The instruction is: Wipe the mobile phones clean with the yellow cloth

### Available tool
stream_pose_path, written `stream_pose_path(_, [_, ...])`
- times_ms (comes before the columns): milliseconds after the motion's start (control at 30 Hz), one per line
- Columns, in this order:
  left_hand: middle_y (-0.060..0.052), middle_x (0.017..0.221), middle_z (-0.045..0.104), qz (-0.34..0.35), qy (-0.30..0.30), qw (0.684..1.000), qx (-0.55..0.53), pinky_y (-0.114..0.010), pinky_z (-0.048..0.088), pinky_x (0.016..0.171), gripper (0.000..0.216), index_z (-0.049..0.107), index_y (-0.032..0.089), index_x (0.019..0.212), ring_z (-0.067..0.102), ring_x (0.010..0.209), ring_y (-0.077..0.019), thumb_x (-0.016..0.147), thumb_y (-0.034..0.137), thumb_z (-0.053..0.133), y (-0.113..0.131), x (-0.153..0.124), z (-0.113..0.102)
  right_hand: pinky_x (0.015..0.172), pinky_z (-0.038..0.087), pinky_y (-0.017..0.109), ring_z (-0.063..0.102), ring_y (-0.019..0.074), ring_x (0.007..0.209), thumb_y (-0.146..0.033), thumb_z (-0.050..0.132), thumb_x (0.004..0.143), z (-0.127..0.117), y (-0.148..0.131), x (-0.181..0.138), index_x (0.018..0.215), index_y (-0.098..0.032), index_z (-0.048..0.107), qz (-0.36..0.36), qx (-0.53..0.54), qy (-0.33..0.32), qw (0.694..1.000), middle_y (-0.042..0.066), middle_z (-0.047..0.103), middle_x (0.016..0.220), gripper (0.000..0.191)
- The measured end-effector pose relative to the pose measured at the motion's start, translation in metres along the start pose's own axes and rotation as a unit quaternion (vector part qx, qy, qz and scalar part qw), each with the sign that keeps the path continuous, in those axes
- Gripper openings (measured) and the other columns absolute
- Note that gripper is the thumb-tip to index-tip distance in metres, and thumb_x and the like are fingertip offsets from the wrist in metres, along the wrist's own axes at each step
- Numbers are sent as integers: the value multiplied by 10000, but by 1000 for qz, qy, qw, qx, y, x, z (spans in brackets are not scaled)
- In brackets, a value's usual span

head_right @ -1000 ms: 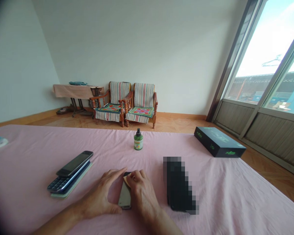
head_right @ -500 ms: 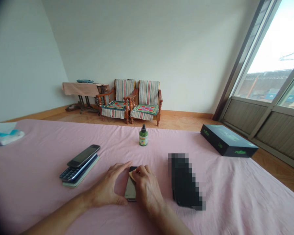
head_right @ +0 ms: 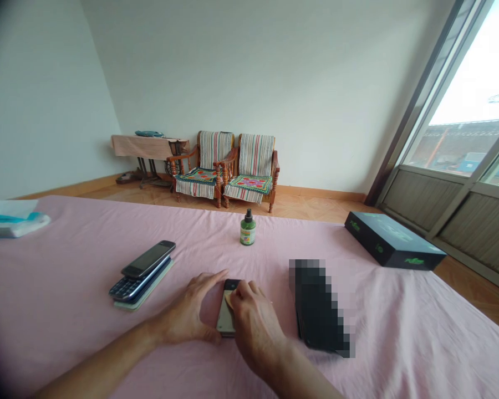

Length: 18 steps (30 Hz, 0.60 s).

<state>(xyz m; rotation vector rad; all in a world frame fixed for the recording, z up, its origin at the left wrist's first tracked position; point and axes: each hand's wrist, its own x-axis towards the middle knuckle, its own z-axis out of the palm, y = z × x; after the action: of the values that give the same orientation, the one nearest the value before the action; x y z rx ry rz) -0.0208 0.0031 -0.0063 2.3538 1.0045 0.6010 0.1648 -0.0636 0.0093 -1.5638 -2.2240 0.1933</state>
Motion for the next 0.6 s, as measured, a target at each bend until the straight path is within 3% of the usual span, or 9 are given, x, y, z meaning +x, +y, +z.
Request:
stream_pose_path(167, [-122,1359,488,4,-3,1000,3,-508,327,1052,1087,363,231,1415,425,1252,-371,485,463,874,0,1,0,609,362,252,502,162,752,-75,493,871,1,-4,11,757,-184,639,25,-15,8,1000,52,571,865,215])
stream_pose_path(333, [-142,1381,462,6,-14,1000,9,-515,314,1057,1076,332,210,1429,405,1269,-367,526,487,847,0,0,0,716,413,288,508,210,860,-28,509,829,12,0,27,865,-170,666,20,-28,48,998,82,586,903,215])
stream_pose_path(600, [-147,1380,463,19,-12,1000,10,-524,315,1061,1095,336,216,1433,408,1268,-374,522,548,846,-3,0,0,759,447,273,513,192,853,61,424,820,22,8,7,960,-196,702,14,43,106,993,75,591,891,403])
